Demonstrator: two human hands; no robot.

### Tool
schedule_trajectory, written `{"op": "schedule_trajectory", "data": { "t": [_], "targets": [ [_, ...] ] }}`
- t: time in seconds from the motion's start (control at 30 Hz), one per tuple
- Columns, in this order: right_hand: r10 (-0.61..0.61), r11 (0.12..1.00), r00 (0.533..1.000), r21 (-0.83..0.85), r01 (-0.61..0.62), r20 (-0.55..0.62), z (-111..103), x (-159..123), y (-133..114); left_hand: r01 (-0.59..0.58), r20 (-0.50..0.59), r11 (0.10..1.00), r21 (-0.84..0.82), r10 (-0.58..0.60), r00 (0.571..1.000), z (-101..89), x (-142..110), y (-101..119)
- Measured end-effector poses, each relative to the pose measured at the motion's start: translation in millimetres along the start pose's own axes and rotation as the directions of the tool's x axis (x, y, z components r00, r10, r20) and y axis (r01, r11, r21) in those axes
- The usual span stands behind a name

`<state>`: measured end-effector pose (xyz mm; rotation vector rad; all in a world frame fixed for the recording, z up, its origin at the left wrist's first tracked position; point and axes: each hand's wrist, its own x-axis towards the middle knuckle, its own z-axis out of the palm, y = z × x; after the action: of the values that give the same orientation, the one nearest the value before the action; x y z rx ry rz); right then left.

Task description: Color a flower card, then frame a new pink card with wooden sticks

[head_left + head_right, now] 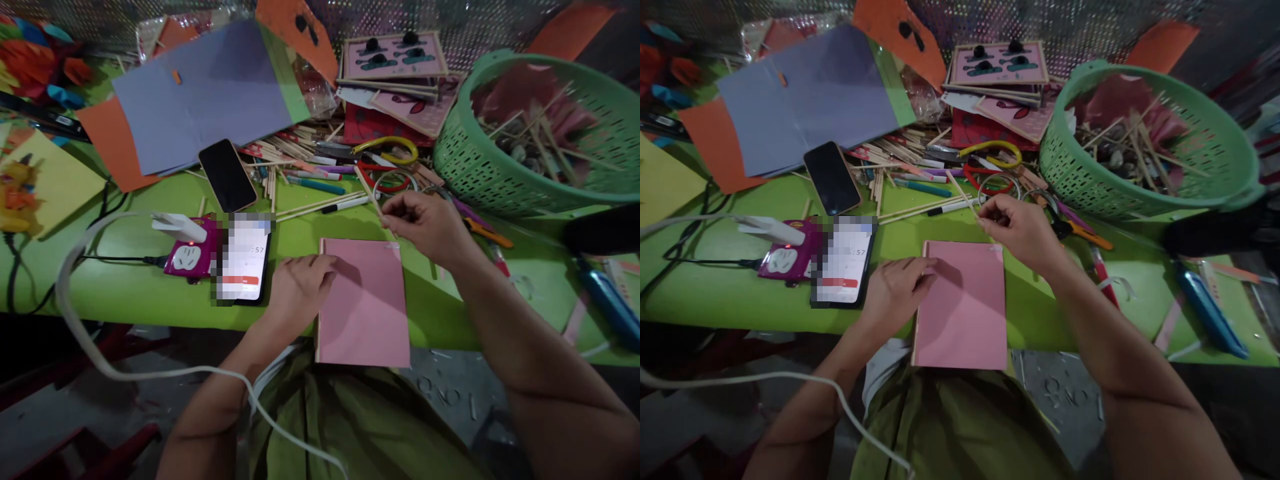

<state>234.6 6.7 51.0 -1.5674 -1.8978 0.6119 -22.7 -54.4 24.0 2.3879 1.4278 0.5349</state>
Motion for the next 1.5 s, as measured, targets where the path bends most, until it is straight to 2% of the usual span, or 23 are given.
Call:
{"op": "schedule_trajectory", "data": {
  "t": [0.1,0.23,0.4,0.6,1.1,1.33,1.5],
  "targets": [
    [-0.106,0.994,0.993,-0.013,0.107,0.046,-11,-3,1,0.007,0.001,1.000,0.005,-0.007,1.000,-0.6,0,1],
    [-0.249,0.959,0.950,-0.086,0.268,0.190,-16,-6,2,0.024,0.009,1.000,-0.001,-0.024,1.000,-1.0,-1,1],
    [-0.314,0.915,0.912,-0.172,0.365,0.262,-11,-10,6,0.036,0.021,0.999,-0.006,-0.036,0.999,-1.8,-1,2],
    [-0.308,0.900,0.902,-0.216,0.379,0.302,-7,-13,8,0.038,0.035,0.999,-0.019,-0.037,0.999,-2.8,0,4],
    [-0.333,0.821,0.887,-0.364,0.440,0.321,-3,-19,6,0.020,0.035,1.000,-0.006,-0.020,0.999,-2.0,-2,3],
    [-0.293,0.845,0.907,-0.362,0.393,0.301,0,-22,10,0.024,0.054,1.000,0.015,-0.025,0.998,-2.6,-2,3],
    [-0.293,0.846,0.905,-0.358,0.395,0.308,0,-21,8,0.025,0.067,0.999,0.030,-0.027,0.997,-4.9,0,4]
  ]
}}
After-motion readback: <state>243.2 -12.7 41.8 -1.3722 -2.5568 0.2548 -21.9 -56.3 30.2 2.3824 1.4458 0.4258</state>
